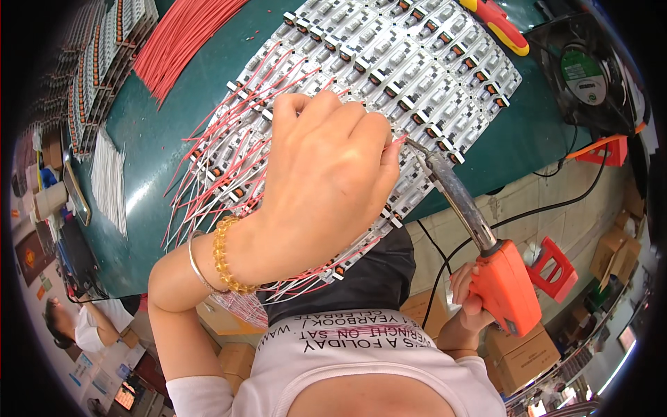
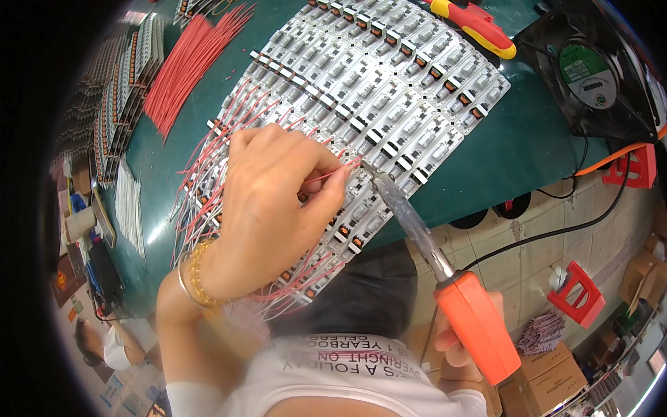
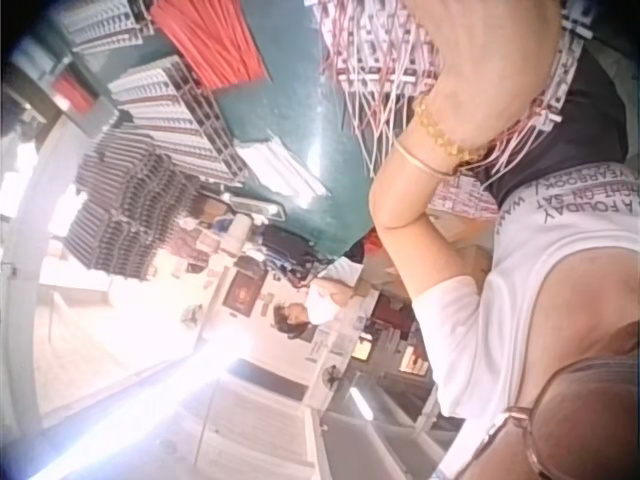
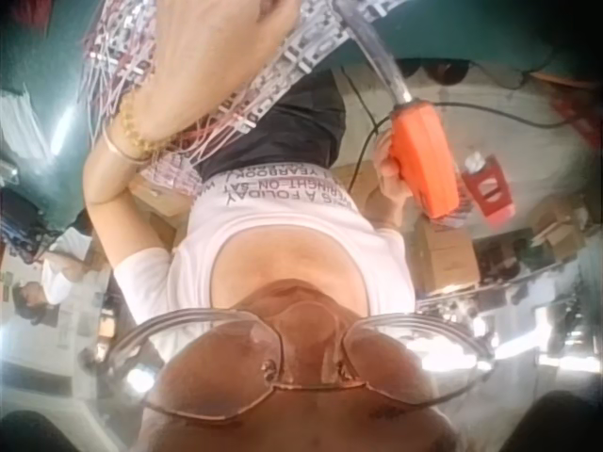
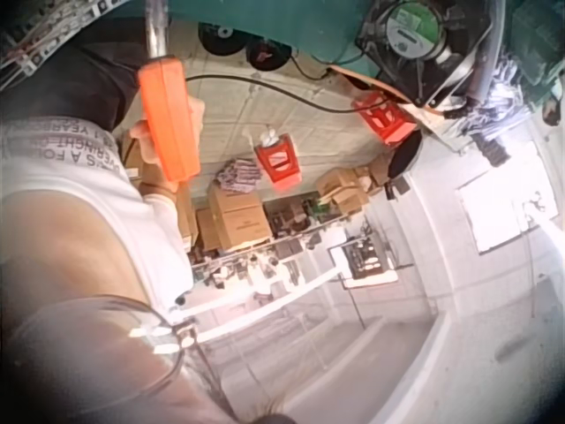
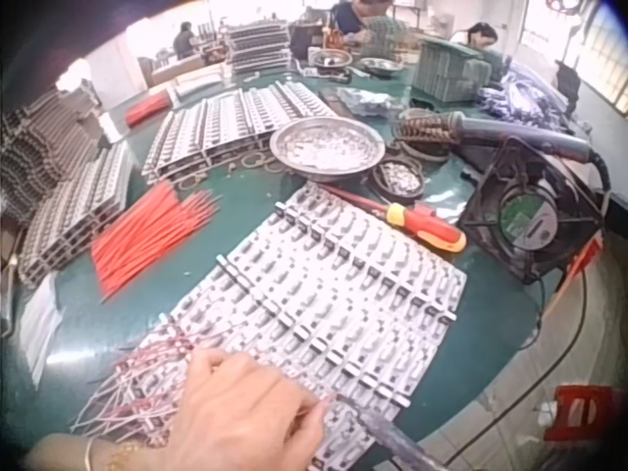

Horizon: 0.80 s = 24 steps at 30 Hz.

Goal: The person uses a soldering iron to attach red and white wires to a grid of electronic components on a circuit board. They repeatedly pick up individual wires, position them against the board, and apply the soldering iron to secure the connections.

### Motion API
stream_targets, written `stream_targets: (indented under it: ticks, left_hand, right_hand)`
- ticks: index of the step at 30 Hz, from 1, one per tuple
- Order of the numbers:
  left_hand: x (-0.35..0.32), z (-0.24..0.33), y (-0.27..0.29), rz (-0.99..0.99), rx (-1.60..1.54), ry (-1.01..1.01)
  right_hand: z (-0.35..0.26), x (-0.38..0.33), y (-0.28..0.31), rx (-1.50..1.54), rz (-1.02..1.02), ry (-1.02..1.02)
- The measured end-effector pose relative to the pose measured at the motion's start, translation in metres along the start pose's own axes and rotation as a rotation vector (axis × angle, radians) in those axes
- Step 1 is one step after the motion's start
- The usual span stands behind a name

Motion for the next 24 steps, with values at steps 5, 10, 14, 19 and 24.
stream_targets:
  ticks: [5,10,14,19,24]
  left_hand:
    - [0.000,0.000,0.000,-0.001,0.005,-0.001]
    - [0.000,0.000,0.000,0.000,0.012,-0.004]
    - [0.000,0.001,0.002,0.002,0.006,-0.037]
    - [0.002,0.005,0.019,0.081,-0.121,-0.137]
    - [-0.006,0.009,0.003,-0.001,-0.136,-0.044]
  right_hand:
    - [-0.002,0.004,-0.003,0.058,-0.016,-0.060]
    - [-0.009,0.010,-0.008,0.098,-0.059,-0.107]
    - [-0.011,0.009,-0.010,0.164,-0.098,-0.008]
    - [-0.015,0.007,-0.011,0.213,-0.105,-0.072]
    - [-0.010,0.003,-0.008,0.227,-0.117,-0.088]
Point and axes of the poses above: each hand's wrist, its own x-axis towards the middle knuckle, its own y-axis out of the back of the hand, z = x × y, the point moved 9 cm from there along x, towards the middle knuckle, and after that the axes turned 13 degrees about -x, right-handed, at the moved point
